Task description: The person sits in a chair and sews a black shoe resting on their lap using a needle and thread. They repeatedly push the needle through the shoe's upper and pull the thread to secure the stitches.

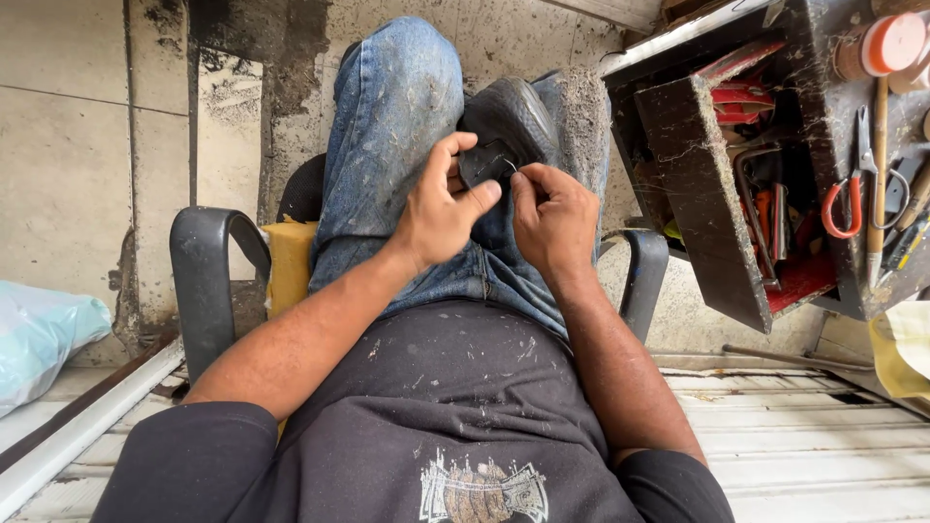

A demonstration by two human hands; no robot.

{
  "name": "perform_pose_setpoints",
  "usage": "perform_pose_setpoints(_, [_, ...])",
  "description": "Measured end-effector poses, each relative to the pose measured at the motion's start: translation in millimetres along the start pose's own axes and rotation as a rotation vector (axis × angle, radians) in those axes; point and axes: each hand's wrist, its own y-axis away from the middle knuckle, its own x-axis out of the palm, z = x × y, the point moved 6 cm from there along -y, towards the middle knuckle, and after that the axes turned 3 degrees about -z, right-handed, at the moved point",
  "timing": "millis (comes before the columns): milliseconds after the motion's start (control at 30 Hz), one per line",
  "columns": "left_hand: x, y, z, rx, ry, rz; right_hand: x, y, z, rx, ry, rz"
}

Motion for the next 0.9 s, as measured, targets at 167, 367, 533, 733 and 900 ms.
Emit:
perform_pose_setpoints(167, [11.0, -38.7, 71.8, -0.232, 0.513, -0.174, 2.8, -2.3, -3.6, 0.068, 0.003, -0.025])
perform_pose_setpoints(367, [12.8, -55.0, 87.6, -0.225, 0.544, -0.235, 7.2, -2.7, -14.4, 0.124, 0.026, -0.041])
perform_pose_setpoints(533, [21.5, -63.8, 55.5, -0.256, 0.575, -0.262, -1.6, -20.9, -8.0, 0.096, 0.058, -0.057])
perform_pose_setpoints(733, [40.0, -80.3, 24.7, -0.280, 0.745, -0.234, -9.4, -51.1, -10.6, 0.017, 0.126, -0.095])
perform_pose_setpoints(900, [42.0, -84.5, 25.3, -0.251, 0.781, -0.226, -6.2, -52.9, -11.9, 0.014, 0.121, -0.057])
